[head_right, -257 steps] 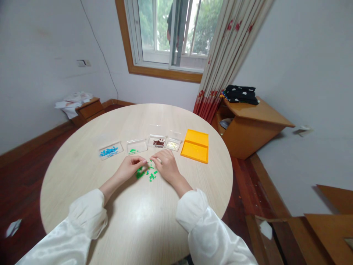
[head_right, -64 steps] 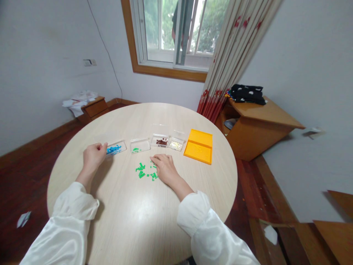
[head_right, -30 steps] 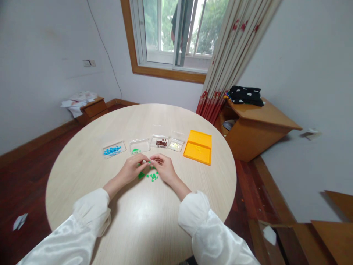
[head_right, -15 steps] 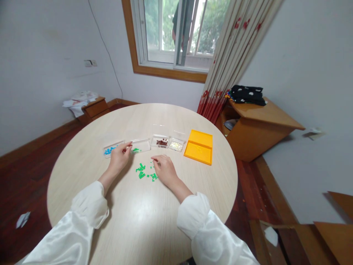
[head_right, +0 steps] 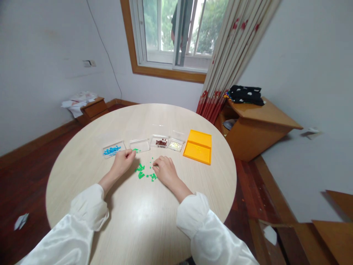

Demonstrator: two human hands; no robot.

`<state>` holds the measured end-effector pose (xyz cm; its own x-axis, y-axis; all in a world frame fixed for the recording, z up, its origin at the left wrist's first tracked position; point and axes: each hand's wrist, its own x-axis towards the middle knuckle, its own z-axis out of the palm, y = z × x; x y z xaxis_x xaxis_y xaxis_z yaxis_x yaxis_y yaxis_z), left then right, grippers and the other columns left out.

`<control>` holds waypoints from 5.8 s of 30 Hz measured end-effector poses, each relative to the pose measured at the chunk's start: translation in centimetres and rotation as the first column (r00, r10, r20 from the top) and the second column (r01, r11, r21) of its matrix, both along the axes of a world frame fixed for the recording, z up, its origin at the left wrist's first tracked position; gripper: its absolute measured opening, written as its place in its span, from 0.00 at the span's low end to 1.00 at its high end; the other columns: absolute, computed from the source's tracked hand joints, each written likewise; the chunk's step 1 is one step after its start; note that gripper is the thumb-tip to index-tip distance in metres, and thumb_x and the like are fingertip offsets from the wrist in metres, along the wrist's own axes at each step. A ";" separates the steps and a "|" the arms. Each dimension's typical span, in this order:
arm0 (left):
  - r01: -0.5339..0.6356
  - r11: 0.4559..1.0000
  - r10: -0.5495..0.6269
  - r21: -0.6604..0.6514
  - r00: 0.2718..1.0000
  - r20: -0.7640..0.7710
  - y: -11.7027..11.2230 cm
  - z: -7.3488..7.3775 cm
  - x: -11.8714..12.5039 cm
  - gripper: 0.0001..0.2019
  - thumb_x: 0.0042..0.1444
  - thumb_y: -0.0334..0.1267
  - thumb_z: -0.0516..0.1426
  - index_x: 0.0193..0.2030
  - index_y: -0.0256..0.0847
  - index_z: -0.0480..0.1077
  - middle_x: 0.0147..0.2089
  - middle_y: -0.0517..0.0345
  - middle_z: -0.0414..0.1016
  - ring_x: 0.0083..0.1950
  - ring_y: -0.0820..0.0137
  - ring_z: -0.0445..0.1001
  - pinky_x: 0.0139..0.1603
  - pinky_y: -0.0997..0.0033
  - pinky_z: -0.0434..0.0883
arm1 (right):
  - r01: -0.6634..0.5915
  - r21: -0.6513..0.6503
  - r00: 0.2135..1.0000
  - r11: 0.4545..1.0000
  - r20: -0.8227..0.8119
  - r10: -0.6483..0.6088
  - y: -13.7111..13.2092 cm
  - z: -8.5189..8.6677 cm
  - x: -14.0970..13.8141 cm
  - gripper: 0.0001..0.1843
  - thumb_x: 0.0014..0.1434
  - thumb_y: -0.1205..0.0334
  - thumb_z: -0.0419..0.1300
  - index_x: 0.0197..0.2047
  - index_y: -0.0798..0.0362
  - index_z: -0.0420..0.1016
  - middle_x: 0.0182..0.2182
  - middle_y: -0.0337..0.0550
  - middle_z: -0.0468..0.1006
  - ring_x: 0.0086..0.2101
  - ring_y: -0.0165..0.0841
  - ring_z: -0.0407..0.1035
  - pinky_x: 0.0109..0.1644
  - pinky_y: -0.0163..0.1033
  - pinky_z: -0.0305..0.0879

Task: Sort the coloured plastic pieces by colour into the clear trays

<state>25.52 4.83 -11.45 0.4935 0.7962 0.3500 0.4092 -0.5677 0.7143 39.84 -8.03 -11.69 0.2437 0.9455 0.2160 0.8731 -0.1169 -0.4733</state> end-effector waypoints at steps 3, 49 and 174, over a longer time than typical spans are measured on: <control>0.117 0.993 -0.117 0.012 0.993 -0.011 -0.7 0.0 0.3 0.17 0.53 0.39 0.48 0.16 0.42 0.47 0.16 0.66 0.50 0.20 0.75 0.52 0.25 0.72 0.51 | 0.002 -0.038 1.000 0.999 0.015 -0.001 0.1 0.1 0.0 0.03 0.57 0.68 0.59 0.33 0.55 0.74 0.36 0.43 0.76 0.40 0.33 0.66 0.45 0.39 0.56; -0.169 0.986 0.168 0.009 0.982 0.085 2.1 -1.4 -0.4 0.09 0.50 0.38 0.54 0.27 0.37 0.72 0.24 0.57 0.72 0.26 0.70 0.66 0.31 0.71 0.61 | -0.043 0.161 0.999 0.986 0.016 0.041 0.5 -1.5 0.8 0.12 0.59 0.70 0.53 0.42 0.53 0.76 0.38 0.47 0.73 0.41 0.36 0.65 0.46 0.43 0.61; 0.355 0.914 -0.288 0.197 0.908 -0.304 -0.1 -0.9 -0.1 0.08 0.52 0.28 0.54 0.34 0.40 0.73 0.32 0.54 0.75 0.35 0.66 0.72 0.40 0.66 0.64 | 0.009 0.342 0.960 0.940 -0.267 0.088 0.3 -0.4 1.0 0.07 0.57 0.69 0.54 0.34 0.54 0.74 0.31 0.43 0.76 0.32 0.30 0.68 0.37 0.36 0.65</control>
